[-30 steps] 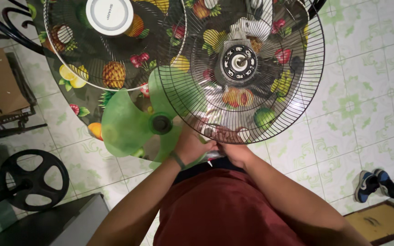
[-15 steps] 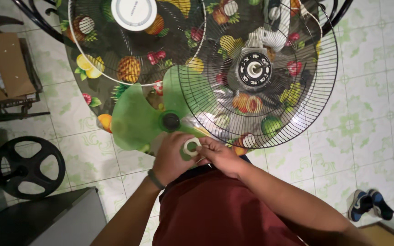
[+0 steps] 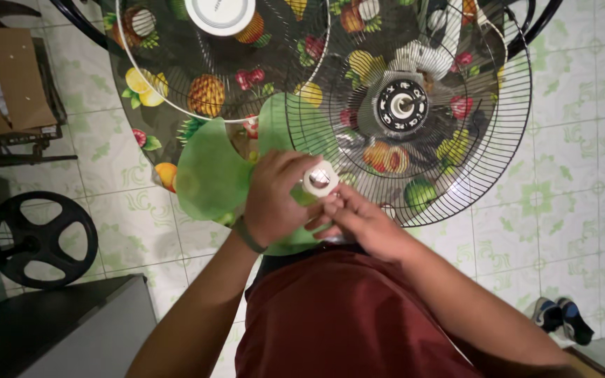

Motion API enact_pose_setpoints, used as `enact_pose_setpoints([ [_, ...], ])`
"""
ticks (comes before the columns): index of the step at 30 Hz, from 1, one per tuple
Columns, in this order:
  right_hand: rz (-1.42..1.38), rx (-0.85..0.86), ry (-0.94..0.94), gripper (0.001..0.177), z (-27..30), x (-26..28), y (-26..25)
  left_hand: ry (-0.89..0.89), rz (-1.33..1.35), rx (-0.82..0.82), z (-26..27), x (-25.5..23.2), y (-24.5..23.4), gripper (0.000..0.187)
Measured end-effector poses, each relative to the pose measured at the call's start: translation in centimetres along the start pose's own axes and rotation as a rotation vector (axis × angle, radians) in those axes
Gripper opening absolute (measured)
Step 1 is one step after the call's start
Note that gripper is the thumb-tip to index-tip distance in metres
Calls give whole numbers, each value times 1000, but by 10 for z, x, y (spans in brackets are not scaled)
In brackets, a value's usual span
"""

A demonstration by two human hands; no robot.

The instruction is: The person removes the front grille of a standing electric fan, then unscrews the central hub nut to detach the fan blades. They place the blades aside and continue to remove the hub nut and inner components, leaving the fan partially disassembled on a table.

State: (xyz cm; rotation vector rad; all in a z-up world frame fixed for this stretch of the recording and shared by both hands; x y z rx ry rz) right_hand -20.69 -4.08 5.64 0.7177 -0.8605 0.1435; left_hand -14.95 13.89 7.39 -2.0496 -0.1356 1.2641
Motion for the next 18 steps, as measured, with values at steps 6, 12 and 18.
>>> enact_pose_setpoints([
  [6, -77, -59, -42, 37, -1, 9, -20, -3, -17, 20, -17, 7, 7, 59],
  [12, -92, -112, -66, 46, -1, 8, -33, -3, -5, 21, -21, 13, 8, 59],
  [18, 60, -266, -144, 58, -8, 21, -44, 20, -49, 42, -34, 15, 9, 59],
])
Point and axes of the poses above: each hand's wrist, its own z-axis away from the middle knuckle, its own y-axis out of the palm, x = y × z, the point moved 3 cm from there along -z, towards the middle knuckle, and after that the axes turned 12 degrees about x, right-handed, at the moved point
